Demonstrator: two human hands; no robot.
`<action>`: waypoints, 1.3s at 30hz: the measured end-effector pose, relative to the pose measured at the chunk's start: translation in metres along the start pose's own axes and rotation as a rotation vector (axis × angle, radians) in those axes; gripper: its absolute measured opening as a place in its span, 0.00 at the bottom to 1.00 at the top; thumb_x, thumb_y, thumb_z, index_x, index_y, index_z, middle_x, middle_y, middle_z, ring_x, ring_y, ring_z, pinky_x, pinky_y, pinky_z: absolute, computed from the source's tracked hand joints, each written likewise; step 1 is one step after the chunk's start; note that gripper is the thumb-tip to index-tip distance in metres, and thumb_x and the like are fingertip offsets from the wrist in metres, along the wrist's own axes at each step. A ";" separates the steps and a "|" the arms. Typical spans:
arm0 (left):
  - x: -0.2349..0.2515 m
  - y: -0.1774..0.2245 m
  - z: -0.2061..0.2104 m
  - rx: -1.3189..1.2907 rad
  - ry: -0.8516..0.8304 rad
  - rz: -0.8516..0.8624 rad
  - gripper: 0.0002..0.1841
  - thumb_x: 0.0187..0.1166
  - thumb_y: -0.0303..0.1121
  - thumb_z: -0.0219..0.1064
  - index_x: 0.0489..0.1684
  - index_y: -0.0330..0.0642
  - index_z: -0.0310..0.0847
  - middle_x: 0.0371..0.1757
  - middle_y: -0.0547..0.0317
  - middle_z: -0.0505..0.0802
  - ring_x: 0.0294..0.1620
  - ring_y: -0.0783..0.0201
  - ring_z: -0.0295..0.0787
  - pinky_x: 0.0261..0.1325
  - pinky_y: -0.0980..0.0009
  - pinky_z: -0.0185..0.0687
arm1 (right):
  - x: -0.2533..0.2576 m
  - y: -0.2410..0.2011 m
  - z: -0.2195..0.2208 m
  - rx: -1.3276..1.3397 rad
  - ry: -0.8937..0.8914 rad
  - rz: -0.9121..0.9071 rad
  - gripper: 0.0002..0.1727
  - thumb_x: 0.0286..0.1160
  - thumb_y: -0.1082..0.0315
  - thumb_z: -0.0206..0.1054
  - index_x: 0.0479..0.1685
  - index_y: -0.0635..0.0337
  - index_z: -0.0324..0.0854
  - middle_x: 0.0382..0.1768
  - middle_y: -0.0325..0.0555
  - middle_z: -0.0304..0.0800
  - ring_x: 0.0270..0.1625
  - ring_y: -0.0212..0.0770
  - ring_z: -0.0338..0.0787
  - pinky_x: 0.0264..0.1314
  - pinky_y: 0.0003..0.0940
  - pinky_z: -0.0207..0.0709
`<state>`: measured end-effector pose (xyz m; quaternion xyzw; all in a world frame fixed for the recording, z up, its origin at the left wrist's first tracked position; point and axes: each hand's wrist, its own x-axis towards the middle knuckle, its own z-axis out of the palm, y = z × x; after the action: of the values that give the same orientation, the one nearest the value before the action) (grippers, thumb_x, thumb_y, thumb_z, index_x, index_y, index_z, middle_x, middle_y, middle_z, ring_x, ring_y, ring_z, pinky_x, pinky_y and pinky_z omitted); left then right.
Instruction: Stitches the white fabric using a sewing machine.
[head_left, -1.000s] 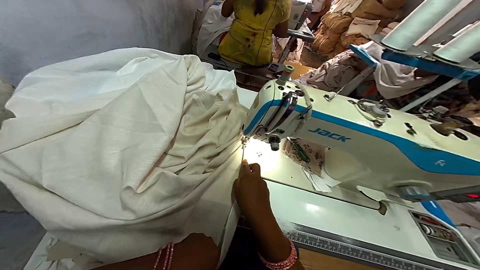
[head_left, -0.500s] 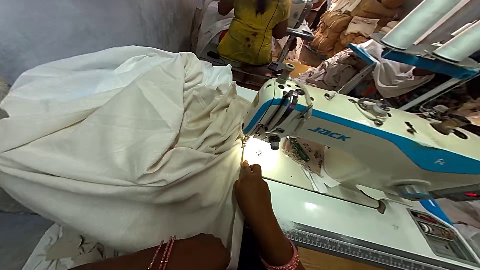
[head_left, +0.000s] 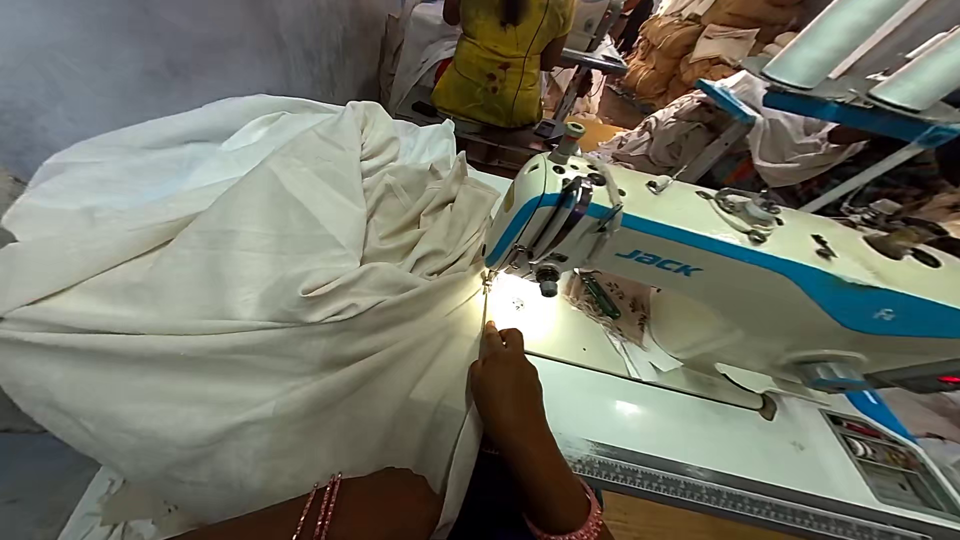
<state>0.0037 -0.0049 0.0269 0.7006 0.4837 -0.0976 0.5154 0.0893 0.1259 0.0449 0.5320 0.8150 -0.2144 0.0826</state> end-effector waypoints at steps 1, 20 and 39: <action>-0.002 0.001 -0.001 0.005 0.007 0.004 0.17 0.89 0.31 0.58 0.47 0.19 0.81 0.45 0.23 0.89 0.53 0.27 0.88 0.55 0.34 0.78 | 0.000 0.000 0.000 0.006 -0.002 -0.001 0.29 0.87 0.70 0.53 0.89 0.60 0.64 0.80 0.55 0.69 0.65 0.46 0.88 0.67 0.34 0.81; -0.006 0.000 0.005 -0.084 0.107 -0.113 0.20 0.89 0.31 0.57 0.69 0.22 0.72 0.47 0.23 0.89 0.54 0.27 0.89 0.56 0.33 0.79 | -0.005 0.001 0.000 0.034 -0.047 -0.001 0.31 0.87 0.69 0.55 0.90 0.60 0.61 0.80 0.56 0.70 0.68 0.48 0.86 0.70 0.36 0.79; 0.006 -0.009 0.022 -0.020 0.526 0.034 0.16 0.90 0.31 0.54 0.52 0.23 0.81 0.42 0.29 0.91 0.47 0.32 0.93 0.51 0.38 0.85 | 0.000 0.002 0.007 0.085 0.024 -0.029 0.30 0.85 0.71 0.57 0.88 0.61 0.64 0.77 0.57 0.72 0.65 0.50 0.87 0.67 0.39 0.82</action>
<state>0.0079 -0.0191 0.0072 0.7047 0.5901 0.1013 0.3806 0.0899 0.1234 0.0379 0.5259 0.8135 -0.2438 0.0470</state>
